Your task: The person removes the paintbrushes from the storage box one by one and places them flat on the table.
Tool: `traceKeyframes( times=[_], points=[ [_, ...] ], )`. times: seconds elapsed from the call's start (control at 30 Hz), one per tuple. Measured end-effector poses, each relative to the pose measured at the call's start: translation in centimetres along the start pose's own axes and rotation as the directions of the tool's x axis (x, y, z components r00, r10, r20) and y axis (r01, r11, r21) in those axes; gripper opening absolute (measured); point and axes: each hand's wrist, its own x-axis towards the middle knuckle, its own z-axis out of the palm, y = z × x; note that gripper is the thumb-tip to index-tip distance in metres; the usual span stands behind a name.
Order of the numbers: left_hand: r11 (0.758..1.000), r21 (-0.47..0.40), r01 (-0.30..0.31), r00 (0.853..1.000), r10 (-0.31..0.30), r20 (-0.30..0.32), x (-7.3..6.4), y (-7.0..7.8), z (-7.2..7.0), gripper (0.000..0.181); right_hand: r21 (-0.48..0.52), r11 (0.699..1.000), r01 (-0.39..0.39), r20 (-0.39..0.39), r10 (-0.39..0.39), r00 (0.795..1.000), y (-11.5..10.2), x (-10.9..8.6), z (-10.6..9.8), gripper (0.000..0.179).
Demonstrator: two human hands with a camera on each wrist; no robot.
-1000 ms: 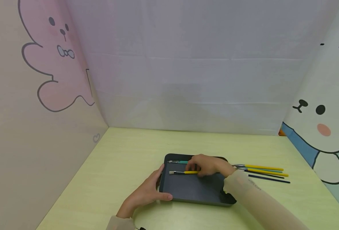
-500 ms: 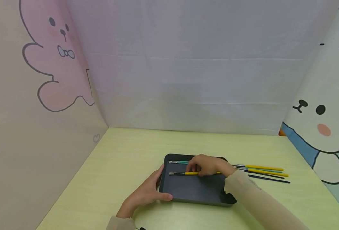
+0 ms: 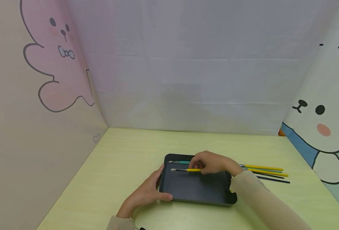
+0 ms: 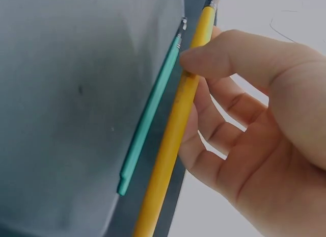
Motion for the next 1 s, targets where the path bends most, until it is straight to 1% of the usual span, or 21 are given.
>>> traceKeyframes(
  times=[0.37,0.73,1.0],
  points=[
    [1.000,0.002,0.003,1.000,-0.003,-0.002,-0.1,0.0,0.0,0.131,-0.029,0.999,0.042,-0.041,-0.043,0.998,0.6,-2.5,-1.3,0.046],
    [1.000,0.017,-0.001,1.000,0.001,-0.010,-0.1,-0.2,0.1,0.130,0.019,1.000,-0.008,-0.084,0.009,0.996,1.6,-5.2,-2.3,0.050],
    [1.000,0.007,-0.005,1.000,0.005,-0.005,0.0,-0.2,0.1,0.131,0.018,1.000,-0.009,-0.111,0.011,0.994,2.1,-7.4,-2.9,0.049]
  ],
)
